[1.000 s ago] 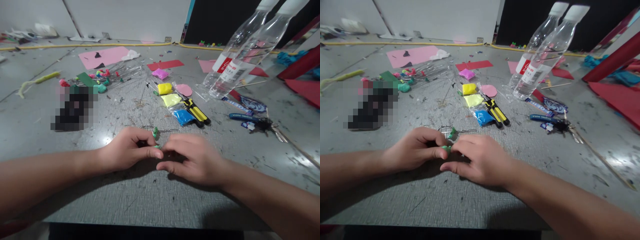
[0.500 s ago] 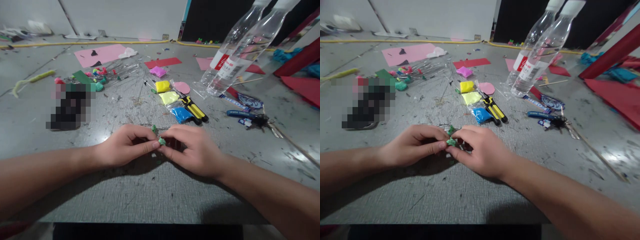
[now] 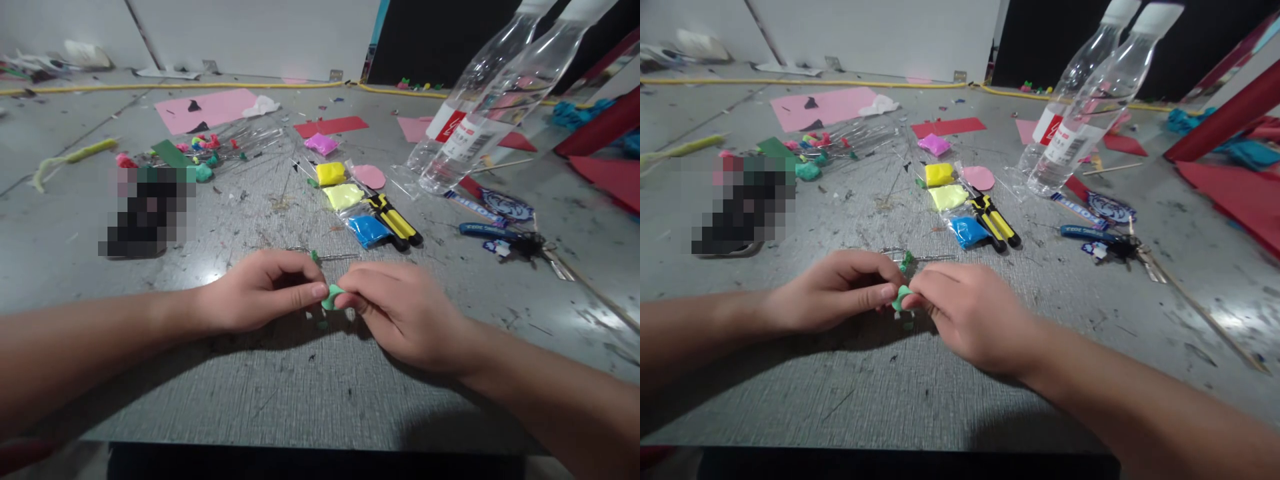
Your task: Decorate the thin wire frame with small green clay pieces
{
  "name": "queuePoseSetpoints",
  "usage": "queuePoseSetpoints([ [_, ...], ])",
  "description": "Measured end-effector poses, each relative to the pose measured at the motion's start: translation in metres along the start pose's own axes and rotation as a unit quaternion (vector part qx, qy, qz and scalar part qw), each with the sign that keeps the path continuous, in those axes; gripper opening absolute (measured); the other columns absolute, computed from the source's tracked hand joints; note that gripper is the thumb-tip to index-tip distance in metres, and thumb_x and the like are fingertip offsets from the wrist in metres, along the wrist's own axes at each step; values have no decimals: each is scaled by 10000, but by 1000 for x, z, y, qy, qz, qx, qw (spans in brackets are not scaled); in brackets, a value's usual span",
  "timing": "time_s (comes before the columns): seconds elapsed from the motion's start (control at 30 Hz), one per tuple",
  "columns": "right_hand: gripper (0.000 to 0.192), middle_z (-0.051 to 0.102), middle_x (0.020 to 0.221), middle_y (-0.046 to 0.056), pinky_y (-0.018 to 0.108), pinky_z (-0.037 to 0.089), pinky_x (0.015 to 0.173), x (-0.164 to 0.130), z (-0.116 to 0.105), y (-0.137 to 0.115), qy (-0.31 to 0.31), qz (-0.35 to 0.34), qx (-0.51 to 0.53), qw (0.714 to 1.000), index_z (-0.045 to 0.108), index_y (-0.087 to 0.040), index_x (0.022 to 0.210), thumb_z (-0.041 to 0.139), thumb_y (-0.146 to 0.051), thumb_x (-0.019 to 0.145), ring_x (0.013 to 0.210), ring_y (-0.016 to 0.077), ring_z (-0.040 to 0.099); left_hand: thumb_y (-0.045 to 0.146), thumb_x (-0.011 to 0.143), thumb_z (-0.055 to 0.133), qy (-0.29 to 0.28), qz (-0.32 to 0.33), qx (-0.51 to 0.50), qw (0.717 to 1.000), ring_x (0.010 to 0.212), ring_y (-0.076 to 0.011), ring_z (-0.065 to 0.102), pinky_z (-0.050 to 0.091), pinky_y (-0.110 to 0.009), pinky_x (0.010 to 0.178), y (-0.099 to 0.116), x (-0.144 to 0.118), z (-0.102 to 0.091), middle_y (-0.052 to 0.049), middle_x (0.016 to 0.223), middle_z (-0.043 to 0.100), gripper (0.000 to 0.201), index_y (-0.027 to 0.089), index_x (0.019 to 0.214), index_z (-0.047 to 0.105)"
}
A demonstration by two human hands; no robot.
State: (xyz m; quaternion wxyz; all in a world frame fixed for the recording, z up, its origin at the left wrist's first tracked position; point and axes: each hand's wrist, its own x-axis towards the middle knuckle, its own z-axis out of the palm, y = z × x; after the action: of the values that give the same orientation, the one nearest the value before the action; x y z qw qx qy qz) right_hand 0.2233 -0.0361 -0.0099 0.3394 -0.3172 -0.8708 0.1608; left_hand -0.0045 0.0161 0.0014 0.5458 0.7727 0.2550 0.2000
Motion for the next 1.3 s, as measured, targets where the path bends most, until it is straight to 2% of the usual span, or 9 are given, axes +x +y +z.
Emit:
queuePoseSetpoints([
  [0.23, 310, 648, 717, 8, 267, 401, 595, -1, 5, 2, 3, 27, 6, 1000, 635, -183, 813, 538, -308, 1079, 628, 131, 550, 244, 888, 736, -13, -8, -21, 1000, 707, -121, 629, 512, -223, 647, -5, 0, 0, -13, 763, 712, 103, 149, 863, 705],
  [0.47, 139, 797, 940, 60, 278, 545, 741, 0, 10, 9, 41, 73, 77, 994, 741, -169, 1045, 608, -202, 1024, 816, 163, 727, 232, 907, 699, 8, -24, 13, 1000, 732, -127, 663, 539, -234, 674, 0, -1, 4, -16, 780, 733, 99, 157, 844, 689],
  [0.6, 252, 814, 1074, 68, 325, 599, 808, 1, 10, 6, 44, 101, 86, 990, 753, -210, 1197, 603, -169, 999, 919, 194, 767, 247, 916, 664, 43, -42, 29, 998, 641, -98, 593, 485, -204, 594, 2, 0, 5, 17, 700, 669, 151, 163, 792, 651],
  [0.7, 258, 817, 1028, 70, 327, 615, 773, 2, 10, 4, 36, 133, 133, 981, 765, -195, 1202, 597, -196, 1007, 892, 194, 772, 286, 912, 664, 58, -59, 40, 996, 601, -92, 540, 443, -198, 548, 0, -1, 7, 29, 660, 624, 192, 166, 766, 630],
  [0.8, 278, 823, 1017, 73, 309, 615, 701, 2, 11, 5, 33, 154, 160, 975, 772, -185, 1201, 738, -268, 938, 810, 189, 767, 316, 923, 657, 74, -80, 37, 993, 580, -88, 512, 410, -194, 517, 0, -2, 7, 35, 646, 594, 218, 168, 766, 627],
  [0.9, 236, 828, 1012, 56, 295, 608, 711, 2, 10, 6, 40, 132, 143, 980, 785, -200, 1144, 771, -214, 909, 803, 178, 763, 313, 941, 640, 70, -87, 20, 994, 572, -85, 503, 395, -190, 502, 0, -1, 6, 34, 647, 591, 211, 163, 792, 641],
  [1.07, 162, 784, 795, 10, 249, 564, 664, 2, 4, 4, 38, 76, 92, 992, 765, -183, 1013, 607, -150, 1008, 687, 130, 721, 280, 940, 638, 10, -58, 13, 998, 654, -113, 599, 483, -217, 587, 1, 0, 2, 5, 706, 665, 174, 158, 821, 671],
  [1.17, 215, 779, 800, 10, 247, 569, 660, 3, 1, 2, 26, 72, 64, 995, 735, -182, 1084, 539, -119, 1020, 677, 129, 721, 230, 921, 659, 5, -36, -2, 999, 713, -127, 648, 528, -237, 657, 0, 0, 2, -8, 750, 712, 114, 167, 827, 675],
  [1.3, 305, 820, 998, 59, 279, 609, 754, 2, 3, 2, 28, 76, 52, 995, 696, -177, 1247, 528, -101, 1004, 827, 163, 770, 199, 912, 666, 19, -20, -24, 999, 724, -121, 650, 528, -233, 674, -1, -1, 4, -10, 757, 714, 109, 166, 808, 666],
])
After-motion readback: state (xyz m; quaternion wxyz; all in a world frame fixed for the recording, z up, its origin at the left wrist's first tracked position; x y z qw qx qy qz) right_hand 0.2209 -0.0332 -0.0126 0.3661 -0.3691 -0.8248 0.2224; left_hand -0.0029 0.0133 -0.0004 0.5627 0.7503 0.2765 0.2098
